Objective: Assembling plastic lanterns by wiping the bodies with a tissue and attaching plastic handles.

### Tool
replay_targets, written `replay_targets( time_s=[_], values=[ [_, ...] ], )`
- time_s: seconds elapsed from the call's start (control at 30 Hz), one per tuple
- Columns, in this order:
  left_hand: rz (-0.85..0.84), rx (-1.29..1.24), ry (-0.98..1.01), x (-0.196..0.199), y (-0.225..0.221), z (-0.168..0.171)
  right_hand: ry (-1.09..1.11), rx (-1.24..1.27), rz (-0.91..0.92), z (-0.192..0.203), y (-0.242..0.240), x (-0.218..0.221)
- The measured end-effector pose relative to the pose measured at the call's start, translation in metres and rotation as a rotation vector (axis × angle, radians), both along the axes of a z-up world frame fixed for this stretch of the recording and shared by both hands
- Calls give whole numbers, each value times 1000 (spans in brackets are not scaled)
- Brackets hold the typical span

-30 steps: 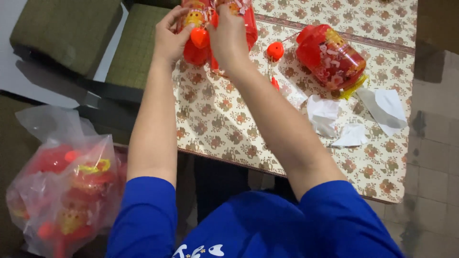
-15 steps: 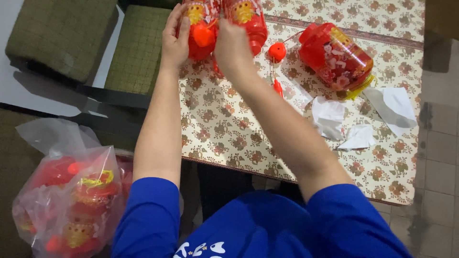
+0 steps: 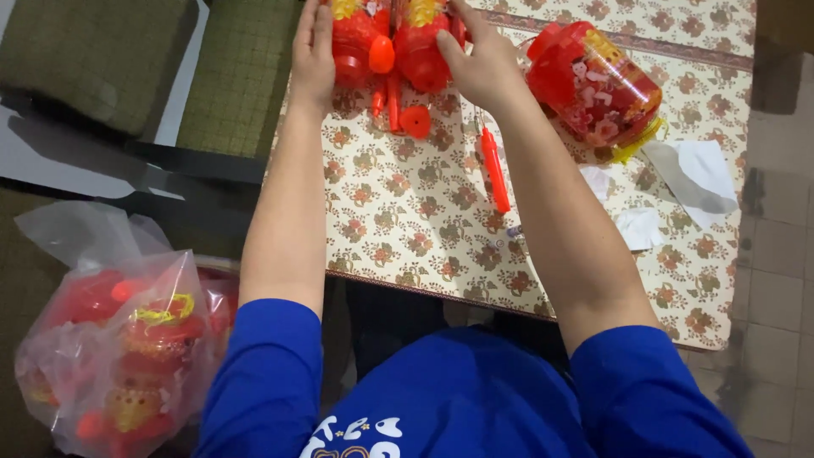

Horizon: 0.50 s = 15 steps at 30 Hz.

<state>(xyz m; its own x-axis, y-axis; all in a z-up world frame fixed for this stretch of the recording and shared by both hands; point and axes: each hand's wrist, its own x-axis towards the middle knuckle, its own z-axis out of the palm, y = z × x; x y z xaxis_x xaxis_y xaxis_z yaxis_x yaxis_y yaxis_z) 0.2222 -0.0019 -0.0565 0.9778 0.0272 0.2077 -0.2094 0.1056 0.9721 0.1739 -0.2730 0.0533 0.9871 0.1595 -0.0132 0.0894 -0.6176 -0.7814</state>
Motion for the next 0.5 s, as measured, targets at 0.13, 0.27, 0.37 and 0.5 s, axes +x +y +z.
replay_targets(
  time_s=[0.13, 0.27, 0.37, 0.5],
  values=[
    [36, 72, -48, 2, 4, -2, 8, -20, -9, -6, -8, 3],
    [62, 190, -151, 1, 9, -3, -17, 17, -37, 30, -10, -24],
    [54, 239, -94, -15, 6, 10, -180, -58, -47, 46, -37, -50],
    [25, 236, -134, -20, 9, 8, -374, -220, -53, 36, -100, -70]
  ],
)
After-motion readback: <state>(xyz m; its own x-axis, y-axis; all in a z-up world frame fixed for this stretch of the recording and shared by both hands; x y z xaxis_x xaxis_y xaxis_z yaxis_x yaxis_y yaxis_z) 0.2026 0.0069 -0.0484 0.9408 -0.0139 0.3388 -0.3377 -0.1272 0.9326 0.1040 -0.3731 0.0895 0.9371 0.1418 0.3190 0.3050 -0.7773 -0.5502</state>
